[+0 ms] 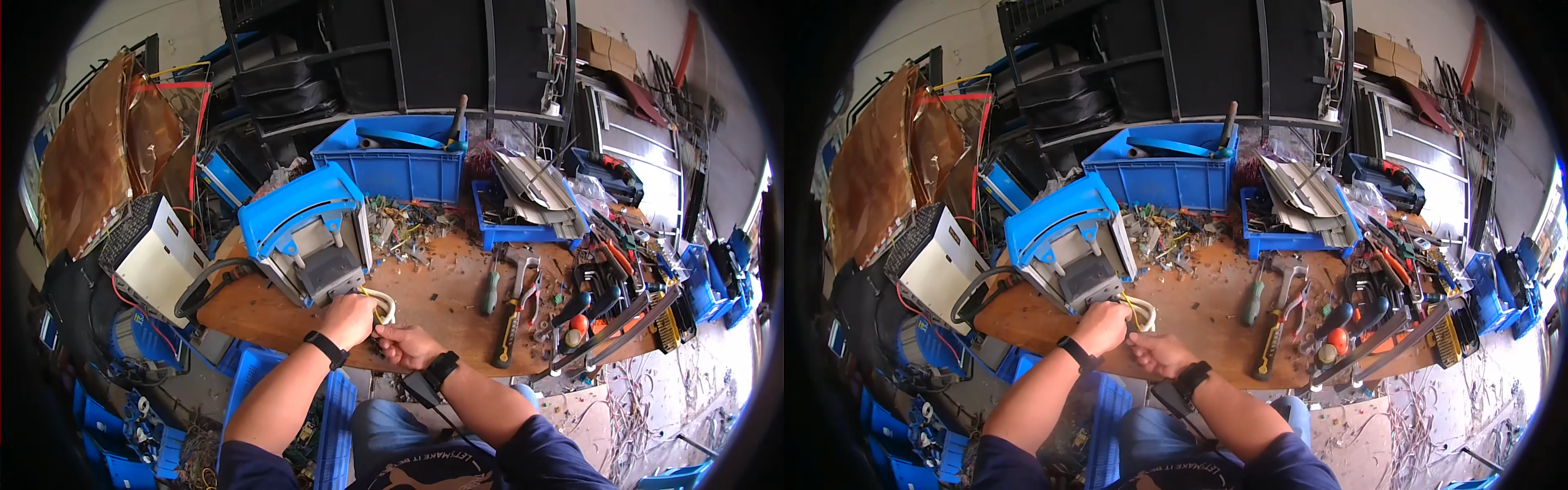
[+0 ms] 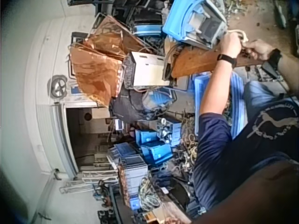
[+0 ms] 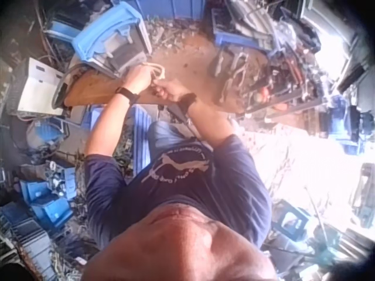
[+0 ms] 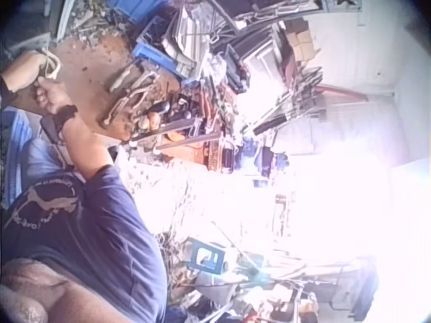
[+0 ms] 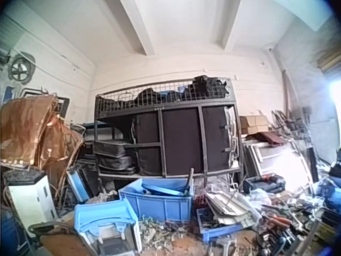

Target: The person assembles a small electronic device by inserting a black rectangular component into a blue plastic housing. They then connect a yellow wire to the component and secure it with a screw using a screwdriver.

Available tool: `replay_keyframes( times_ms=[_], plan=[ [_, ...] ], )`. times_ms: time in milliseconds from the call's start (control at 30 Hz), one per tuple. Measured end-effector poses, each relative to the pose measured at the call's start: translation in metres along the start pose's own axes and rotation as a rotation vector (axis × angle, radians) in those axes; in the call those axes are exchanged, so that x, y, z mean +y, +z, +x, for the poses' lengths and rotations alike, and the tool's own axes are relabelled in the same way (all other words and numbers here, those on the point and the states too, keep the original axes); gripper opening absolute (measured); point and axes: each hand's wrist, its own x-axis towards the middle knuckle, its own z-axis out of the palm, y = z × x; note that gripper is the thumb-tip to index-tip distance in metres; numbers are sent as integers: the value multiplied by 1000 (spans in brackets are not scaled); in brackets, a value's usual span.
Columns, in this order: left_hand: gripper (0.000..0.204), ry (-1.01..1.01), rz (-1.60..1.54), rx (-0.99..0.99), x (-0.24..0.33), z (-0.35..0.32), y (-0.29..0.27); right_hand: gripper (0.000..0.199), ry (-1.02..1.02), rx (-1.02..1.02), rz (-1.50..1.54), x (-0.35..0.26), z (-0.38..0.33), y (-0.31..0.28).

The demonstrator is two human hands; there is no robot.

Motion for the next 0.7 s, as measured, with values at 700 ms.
replay_keyframes(
  times_ms=[700],
  plan=[
    [12, 15, 61, 14, -2, -1, 2, 36, -31, 315, -410, -18, -27, 26]
  ],
)
